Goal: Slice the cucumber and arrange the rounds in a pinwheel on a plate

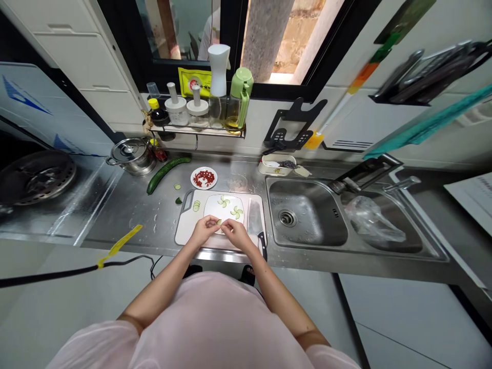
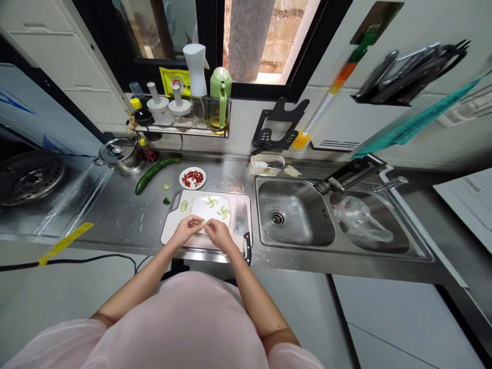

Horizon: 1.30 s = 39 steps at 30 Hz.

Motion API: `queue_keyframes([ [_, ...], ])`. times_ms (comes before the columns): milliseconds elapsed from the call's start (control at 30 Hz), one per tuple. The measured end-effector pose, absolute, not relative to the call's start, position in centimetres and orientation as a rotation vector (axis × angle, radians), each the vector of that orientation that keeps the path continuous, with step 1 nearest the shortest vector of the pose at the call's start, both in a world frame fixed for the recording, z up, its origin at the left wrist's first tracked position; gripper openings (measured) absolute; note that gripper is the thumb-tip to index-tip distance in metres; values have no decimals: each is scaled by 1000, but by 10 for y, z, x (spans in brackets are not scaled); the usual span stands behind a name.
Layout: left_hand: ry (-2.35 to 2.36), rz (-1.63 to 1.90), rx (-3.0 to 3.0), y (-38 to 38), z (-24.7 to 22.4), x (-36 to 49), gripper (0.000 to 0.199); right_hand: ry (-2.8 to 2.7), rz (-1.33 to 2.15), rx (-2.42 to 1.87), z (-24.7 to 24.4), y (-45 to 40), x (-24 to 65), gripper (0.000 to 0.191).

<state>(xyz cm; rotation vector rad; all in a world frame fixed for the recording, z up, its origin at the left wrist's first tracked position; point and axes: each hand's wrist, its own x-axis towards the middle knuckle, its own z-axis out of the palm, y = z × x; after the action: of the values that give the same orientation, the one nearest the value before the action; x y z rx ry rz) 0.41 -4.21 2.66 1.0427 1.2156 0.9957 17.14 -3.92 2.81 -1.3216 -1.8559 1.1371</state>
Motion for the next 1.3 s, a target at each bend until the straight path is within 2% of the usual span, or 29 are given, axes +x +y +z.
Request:
queue_keyframes([
  [367, 1334, 864, 1196, -21, -2, -4, 25, -1878, 1185, -1398, 11, -25, 171, 14],
  [500, 1488, 745, 1346, -21, -4, -3, 21, -1965, 1116, -1452, 2, -25, 166, 13],
  [900, 1747, 508, 1634, -23, 9, 9, 23, -2212, 865, -1672, -5, -27, 158, 16],
  [1300, 1752, 425, 1763, -25, 3, 16, 20, -2355, 465, -1766, -15, -35, 151, 22],
])
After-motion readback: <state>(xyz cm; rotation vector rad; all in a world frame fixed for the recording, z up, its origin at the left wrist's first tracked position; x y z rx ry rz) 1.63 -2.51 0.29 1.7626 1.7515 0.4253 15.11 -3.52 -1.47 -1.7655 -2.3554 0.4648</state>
